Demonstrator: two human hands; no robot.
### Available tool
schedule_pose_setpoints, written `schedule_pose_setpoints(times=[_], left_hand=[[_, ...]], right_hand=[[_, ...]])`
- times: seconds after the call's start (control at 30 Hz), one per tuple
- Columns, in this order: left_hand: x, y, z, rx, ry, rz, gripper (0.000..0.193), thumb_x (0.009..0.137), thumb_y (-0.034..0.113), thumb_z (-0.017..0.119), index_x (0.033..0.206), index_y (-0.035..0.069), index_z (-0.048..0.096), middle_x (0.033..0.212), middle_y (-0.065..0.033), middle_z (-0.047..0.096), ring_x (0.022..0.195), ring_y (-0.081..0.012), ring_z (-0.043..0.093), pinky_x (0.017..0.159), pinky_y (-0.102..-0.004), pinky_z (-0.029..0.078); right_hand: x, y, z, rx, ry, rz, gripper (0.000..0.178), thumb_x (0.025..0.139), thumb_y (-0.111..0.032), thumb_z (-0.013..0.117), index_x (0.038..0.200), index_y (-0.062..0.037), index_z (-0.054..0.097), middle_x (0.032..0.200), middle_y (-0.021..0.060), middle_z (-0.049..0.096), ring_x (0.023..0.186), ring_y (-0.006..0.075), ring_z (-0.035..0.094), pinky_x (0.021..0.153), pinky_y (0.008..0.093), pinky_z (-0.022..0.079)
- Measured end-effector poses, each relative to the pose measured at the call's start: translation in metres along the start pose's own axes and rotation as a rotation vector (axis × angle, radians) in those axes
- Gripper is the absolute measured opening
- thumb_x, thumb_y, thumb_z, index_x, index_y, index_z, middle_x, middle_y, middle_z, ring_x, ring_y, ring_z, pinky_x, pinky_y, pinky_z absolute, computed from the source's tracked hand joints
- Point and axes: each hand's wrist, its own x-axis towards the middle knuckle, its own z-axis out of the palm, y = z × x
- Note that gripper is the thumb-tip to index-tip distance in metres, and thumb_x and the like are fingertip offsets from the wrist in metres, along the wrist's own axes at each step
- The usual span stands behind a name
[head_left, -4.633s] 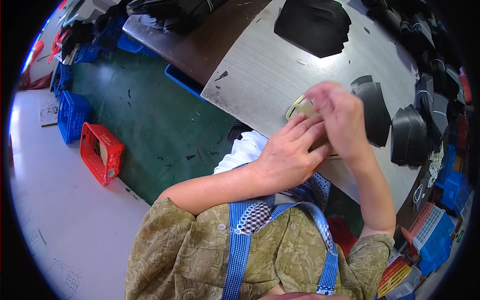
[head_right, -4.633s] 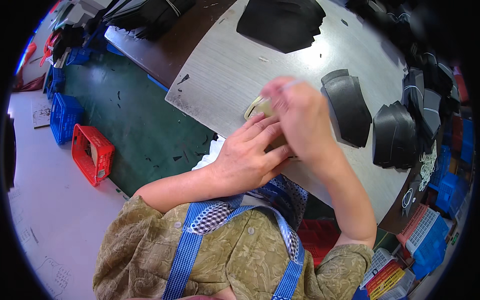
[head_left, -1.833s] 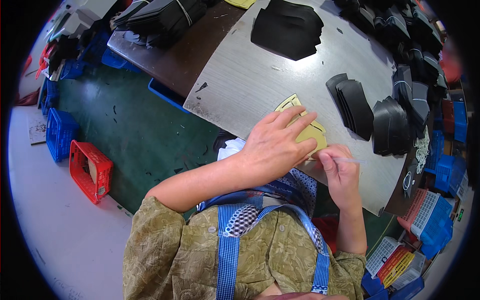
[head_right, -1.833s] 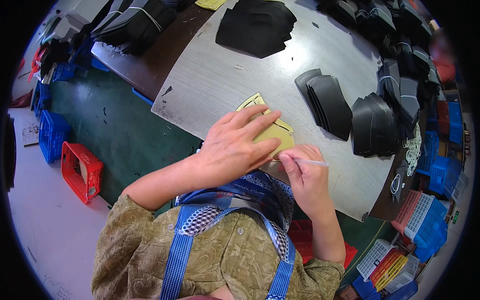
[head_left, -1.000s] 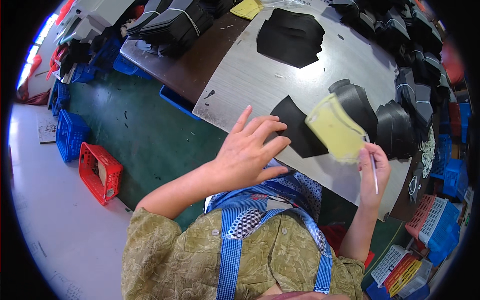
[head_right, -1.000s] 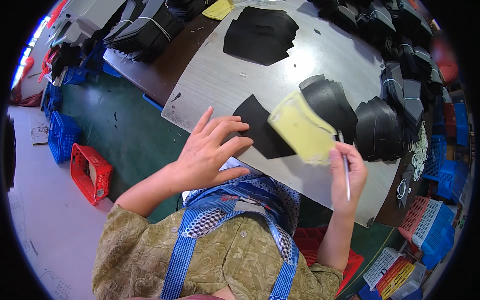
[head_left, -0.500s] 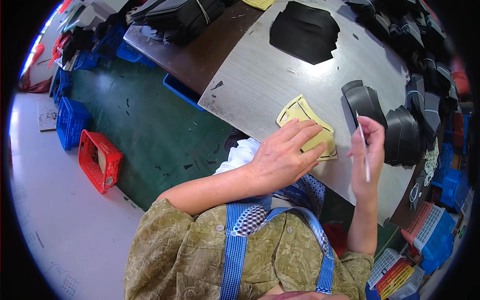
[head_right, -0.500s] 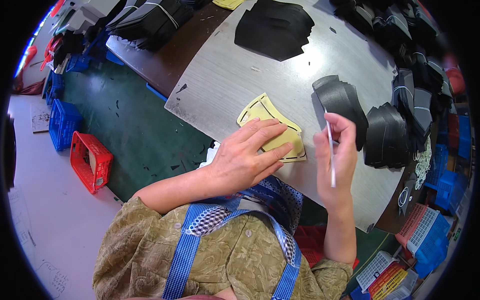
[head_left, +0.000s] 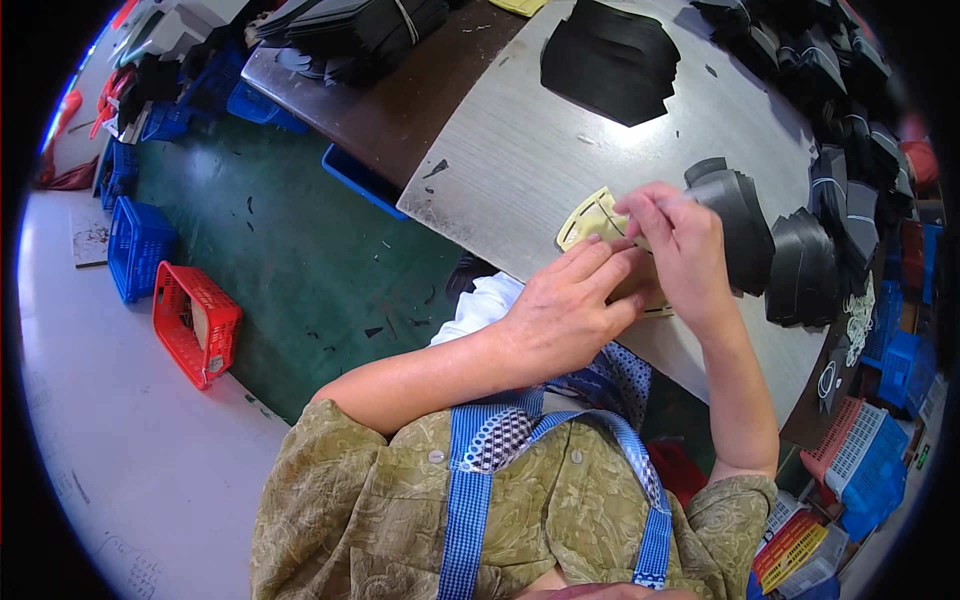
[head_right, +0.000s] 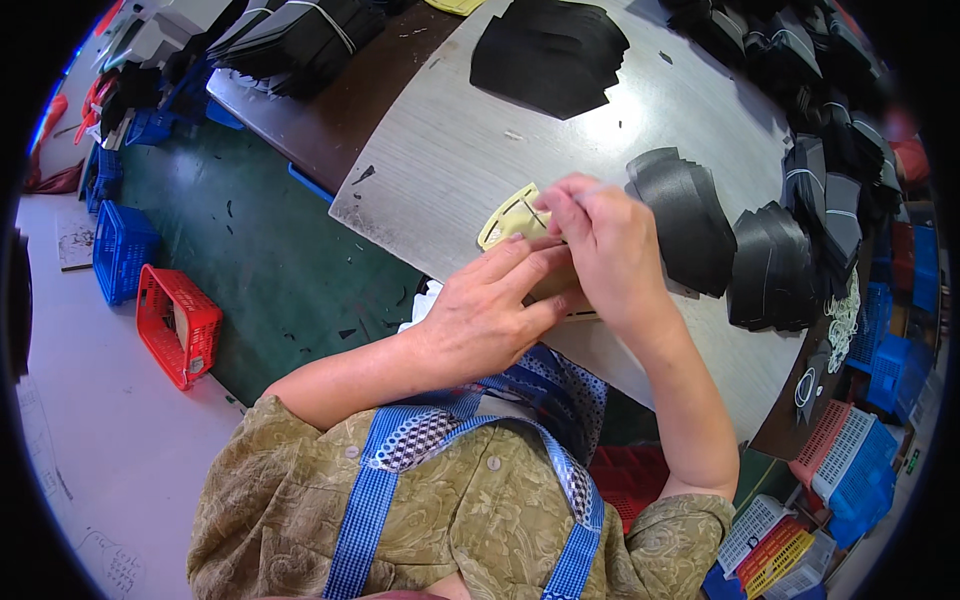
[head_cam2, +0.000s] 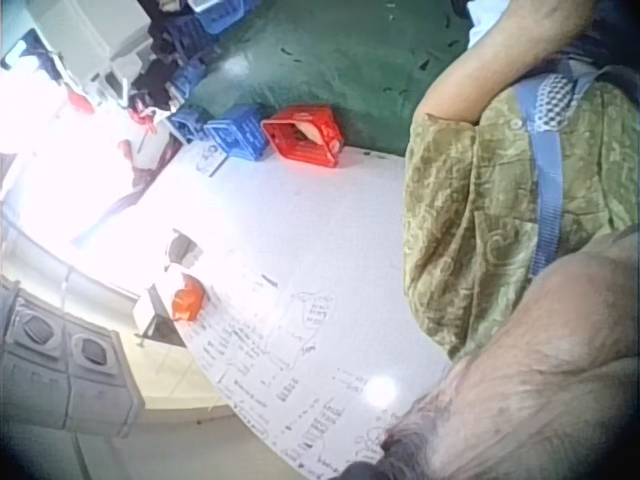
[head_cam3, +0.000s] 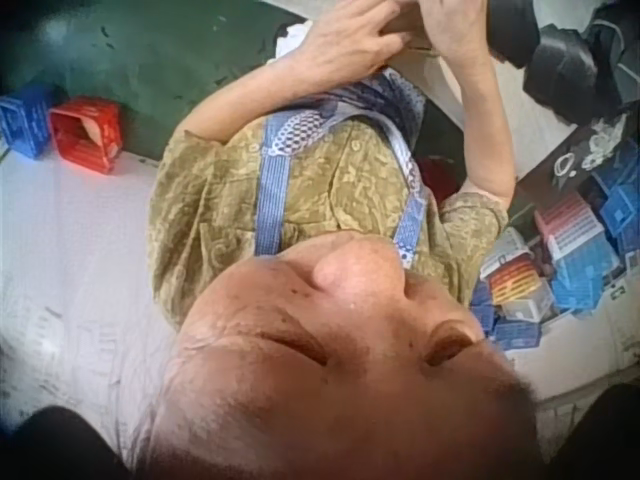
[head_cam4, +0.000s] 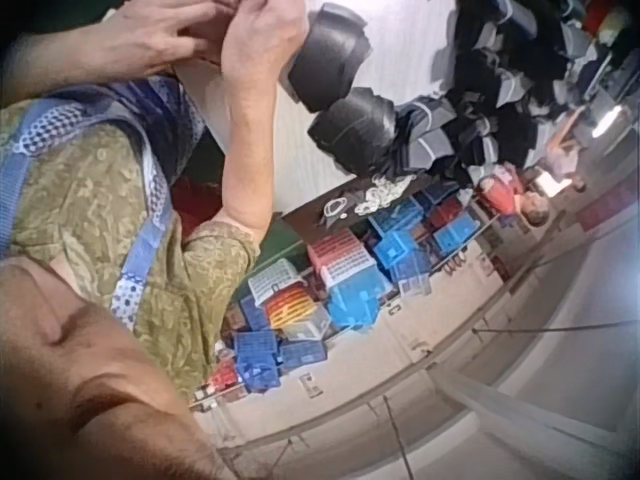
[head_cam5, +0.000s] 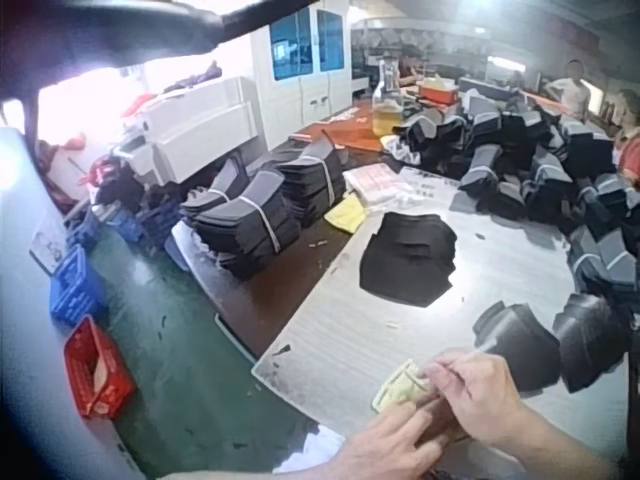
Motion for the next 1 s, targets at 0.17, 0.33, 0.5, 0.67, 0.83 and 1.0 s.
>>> schedule_pose_setpoints(times=[0.17, 0.33, 0.5, 0.67, 0.83, 1.0], left_hand=[[0.003, -0.001, 0.002, 0.017, -0.042, -0.067, 0.03, 0.08, 0.018, 0.074, 0.11, 0.013, 0.076, 0.124, -0.0094, 0.063, 0.118, -0.0269, 0.065, 0.093, -0.0402, 0.058], [0.008, -0.016, -0.002, 0.041, -0.101, -0.041, 0.031, 0.084, 0.026, 0.078, 0.114, 0.019, 0.077, 0.127, -0.008, 0.065, 0.124, -0.0291, 0.062, 0.101, -0.0433, 0.054], [0.029, -0.021, -0.017, 0.003, -0.174, -0.002, 0.031, 0.086, 0.027, 0.08, 0.115, 0.018, 0.073, 0.129, -0.0112, 0.063, 0.131, -0.0322, 0.057, 0.117, -0.052, 0.042], [0.065, -0.038, -0.03, -0.11, -0.341, -0.006, 0.077, 0.073, 0.032, 0.093, 0.137, 0.013, 0.056, 0.119, -0.0125, 0.06, 0.126, -0.034, 0.059, 0.123, -0.0622, 0.034], [0.079, -0.1, -0.038, 0.124, -0.089, -0.066, 0.089, 0.081, 0.042, 0.087, 0.153, 0.007, 0.048, 0.143, -0.0183, 0.056, 0.141, -0.0366, 0.05, 0.128, -0.0599, 0.026], [0.034, -0.104, -0.054, 0.216, -0.245, -0.128, 0.078, 0.086, 0.045, 0.082, 0.15, 0.009, 0.055, 0.15, -0.0175, 0.052, 0.147, -0.0365, 0.045, 0.128, -0.06, 0.026]], right_hand=[[-0.045, 0.024, -0.022, -0.101, 0.029, 0.052, 0.023, 0.108, -0.018, 0.059, 0.099, -0.0014, 0.073, 0.077, 0.0119, 0.066, 0.071, 0.0255, 0.068, 0.067, 0.0378, 0.052], [-0.078, 0.027, -0.009, -0.05, 0.091, -0.06, 0.023, 0.108, -0.016, 0.061, 0.094, -0.0007, 0.073, 0.083, 0.0118, 0.068, 0.069, 0.0216, 0.066, 0.066, 0.0354, 0.05], [-0.091, 0.019, -0.031, 0.174, 0.037, 0.388, 0.022, 0.106, -0.017, 0.064, 0.099, -0.0007, 0.076, 0.087, 0.0099, 0.072, 0.083, 0.0276, 0.069, 0.077, 0.0359, 0.052], [-0.073, 0.024, -0.001, -0.175, 0.289, -0.053, 0.02, 0.098, -0.006, 0.076, 0.115, -0.0014, 0.068, 0.089, 0.0068, 0.068, 0.08, 0.0122, 0.06, 0.073, 0.0297, 0.05], [-0.083, 0.044, -0.045, 0.148, 0.482, 0.281, 0.014, 0.103, -0.013, 0.073, 0.102, -0.0006, 0.068, 0.084, -0.0009, 0.062, 0.079, 0.0076, 0.054, 0.073, 0.0268, 0.048], [-0.112, 0.082, -0.091, -0.315, 0.538, 0.154, 0.017, 0.108, -0.013, 0.065, 0.105, 0.0028, 0.069, 0.087, -0.0024, 0.06, 0.078, 0.0051, 0.048, 0.068, 0.0242, 0.04]])
